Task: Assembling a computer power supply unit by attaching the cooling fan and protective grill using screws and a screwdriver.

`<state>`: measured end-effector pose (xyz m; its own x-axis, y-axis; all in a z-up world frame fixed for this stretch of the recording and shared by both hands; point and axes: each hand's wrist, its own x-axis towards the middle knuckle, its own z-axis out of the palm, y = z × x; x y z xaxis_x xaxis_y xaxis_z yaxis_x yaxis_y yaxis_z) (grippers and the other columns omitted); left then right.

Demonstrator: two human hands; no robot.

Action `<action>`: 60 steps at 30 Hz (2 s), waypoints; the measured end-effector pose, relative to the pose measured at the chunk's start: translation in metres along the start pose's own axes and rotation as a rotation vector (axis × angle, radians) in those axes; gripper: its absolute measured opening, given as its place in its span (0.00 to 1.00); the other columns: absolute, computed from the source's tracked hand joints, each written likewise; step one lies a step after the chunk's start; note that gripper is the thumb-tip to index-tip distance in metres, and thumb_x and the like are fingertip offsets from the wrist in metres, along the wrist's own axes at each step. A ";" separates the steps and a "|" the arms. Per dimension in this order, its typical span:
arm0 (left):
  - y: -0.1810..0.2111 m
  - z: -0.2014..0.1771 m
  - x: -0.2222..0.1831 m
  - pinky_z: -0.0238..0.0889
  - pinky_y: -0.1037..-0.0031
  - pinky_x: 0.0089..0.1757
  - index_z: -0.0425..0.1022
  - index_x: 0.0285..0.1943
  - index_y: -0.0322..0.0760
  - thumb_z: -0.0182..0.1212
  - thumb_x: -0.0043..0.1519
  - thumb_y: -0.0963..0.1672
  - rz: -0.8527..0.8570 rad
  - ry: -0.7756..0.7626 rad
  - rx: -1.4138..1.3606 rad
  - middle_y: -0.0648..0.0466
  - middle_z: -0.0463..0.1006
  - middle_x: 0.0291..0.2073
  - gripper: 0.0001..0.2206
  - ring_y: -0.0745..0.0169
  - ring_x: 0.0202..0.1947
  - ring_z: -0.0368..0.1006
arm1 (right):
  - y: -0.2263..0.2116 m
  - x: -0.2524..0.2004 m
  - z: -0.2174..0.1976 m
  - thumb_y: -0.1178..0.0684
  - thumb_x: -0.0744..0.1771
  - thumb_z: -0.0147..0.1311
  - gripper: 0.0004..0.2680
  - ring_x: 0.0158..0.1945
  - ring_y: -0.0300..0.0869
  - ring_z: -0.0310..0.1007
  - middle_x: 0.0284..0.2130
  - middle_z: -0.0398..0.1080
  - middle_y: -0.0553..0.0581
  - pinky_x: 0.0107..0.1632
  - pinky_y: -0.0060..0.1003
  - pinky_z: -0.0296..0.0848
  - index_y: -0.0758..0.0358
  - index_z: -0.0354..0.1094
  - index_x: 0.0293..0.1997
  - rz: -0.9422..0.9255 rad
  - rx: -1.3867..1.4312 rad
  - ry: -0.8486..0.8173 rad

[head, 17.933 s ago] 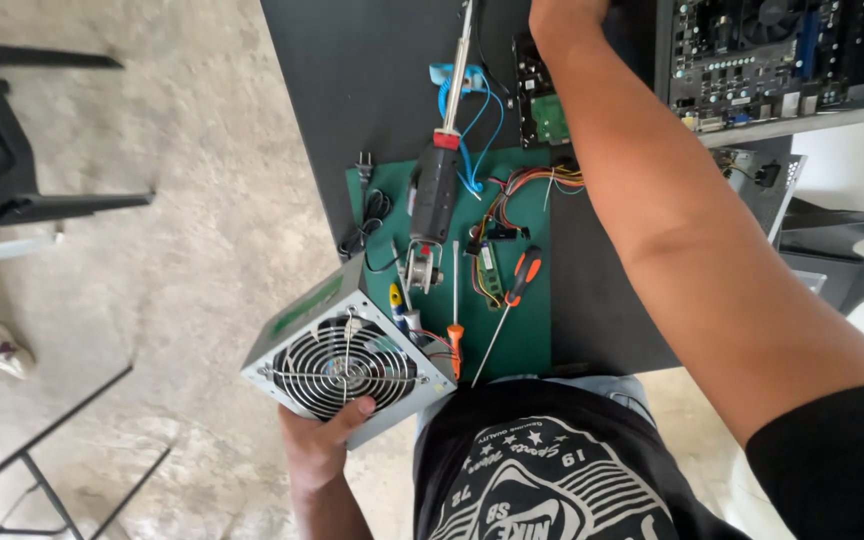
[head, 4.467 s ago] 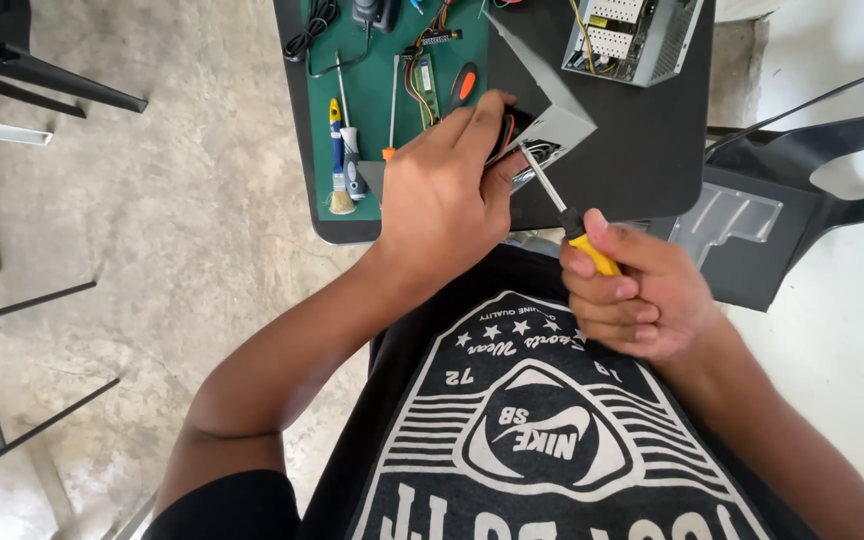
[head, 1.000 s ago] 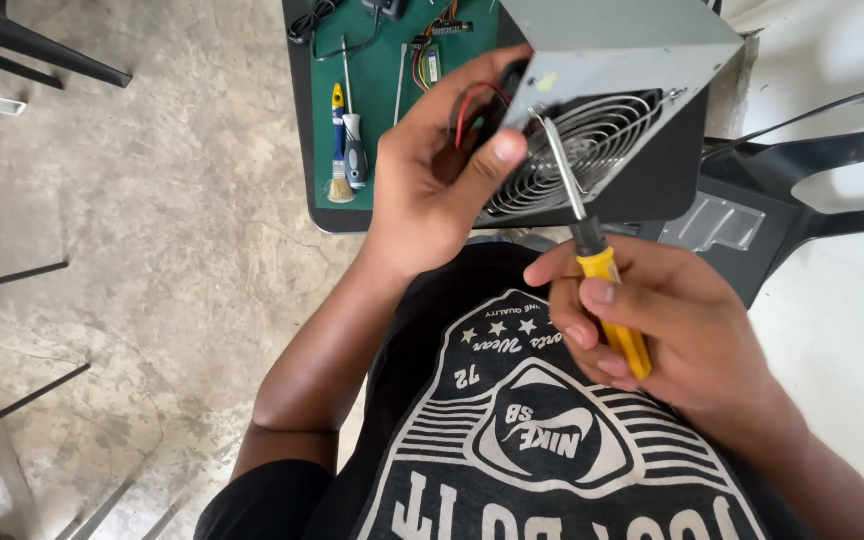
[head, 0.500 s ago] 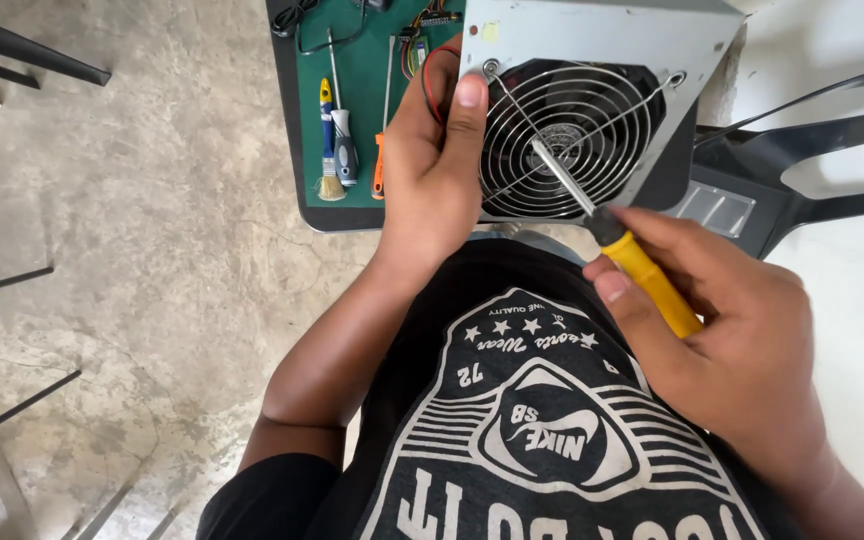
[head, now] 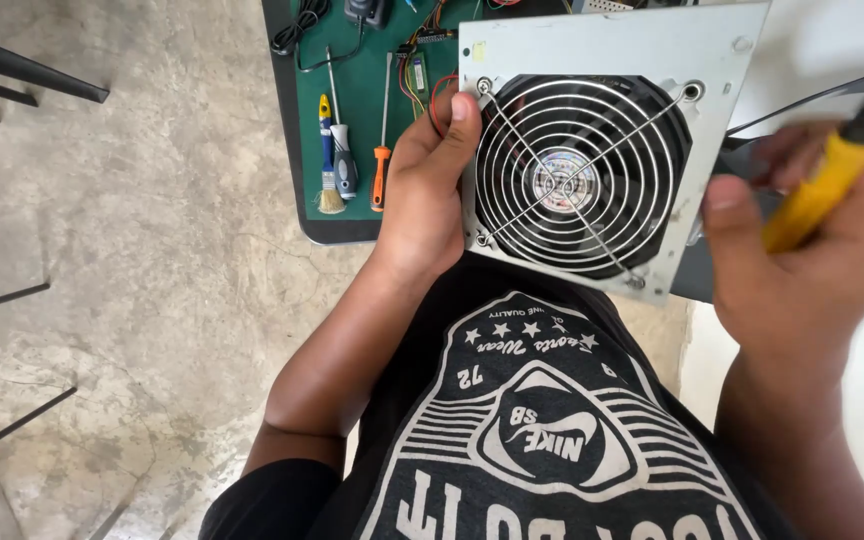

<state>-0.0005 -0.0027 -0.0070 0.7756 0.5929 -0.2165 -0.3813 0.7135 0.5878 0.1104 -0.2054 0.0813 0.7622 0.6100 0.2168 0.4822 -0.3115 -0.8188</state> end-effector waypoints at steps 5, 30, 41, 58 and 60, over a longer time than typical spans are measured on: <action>-0.002 0.001 -0.001 0.63 0.67 0.61 0.72 0.60 0.31 0.55 0.73 0.45 -0.004 -0.110 -0.030 0.48 0.77 0.55 0.13 0.57 0.60 0.70 | -0.021 0.005 0.013 0.45 0.70 0.56 0.12 0.43 0.31 0.66 0.47 0.66 0.50 0.46 0.22 0.68 0.56 0.56 0.48 0.286 0.545 -0.086; 0.004 0.027 0.001 0.64 0.68 0.65 0.66 0.65 0.33 0.67 0.63 0.41 0.046 -0.173 0.269 0.52 0.75 0.58 0.22 0.59 0.61 0.71 | 0.002 0.017 0.030 0.65 0.62 0.54 0.13 0.39 0.34 0.58 0.38 0.58 0.47 0.42 0.26 0.61 0.54 0.53 0.41 0.358 0.581 0.130; 0.003 0.028 0.013 0.63 0.73 0.48 0.64 0.61 0.33 0.59 0.51 0.34 0.058 -0.188 0.481 0.55 0.71 0.45 0.25 0.64 0.46 0.68 | 0.021 0.033 0.029 0.67 0.59 0.56 0.17 0.37 0.34 0.53 0.38 0.54 0.48 0.39 0.26 0.60 0.54 0.52 0.43 0.296 0.458 0.047; 0.010 0.018 0.026 0.67 0.72 0.60 0.59 0.69 0.34 0.51 0.69 0.52 0.334 0.164 1.068 0.48 0.73 0.62 0.25 0.58 0.62 0.73 | -0.003 0.054 0.015 0.47 0.70 0.47 0.24 0.56 0.57 0.74 0.69 0.60 0.71 0.46 0.45 0.73 0.67 0.49 0.75 0.003 -0.354 -0.477; 0.013 0.019 0.026 0.72 0.75 0.50 0.62 0.66 0.34 0.52 0.70 0.49 0.372 0.148 1.139 0.53 0.78 0.50 0.20 0.64 0.48 0.78 | 0.000 0.045 0.017 0.48 0.70 0.47 0.15 0.33 0.43 0.76 0.49 0.76 0.59 0.34 0.34 0.70 0.67 0.68 0.60 -0.035 -0.342 -0.511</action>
<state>0.0243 0.0148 0.0100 0.6192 0.7822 0.0687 0.1512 -0.2046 0.9671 0.1377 -0.1659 0.0822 0.4803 0.8700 -0.1112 0.6793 -0.4493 -0.5802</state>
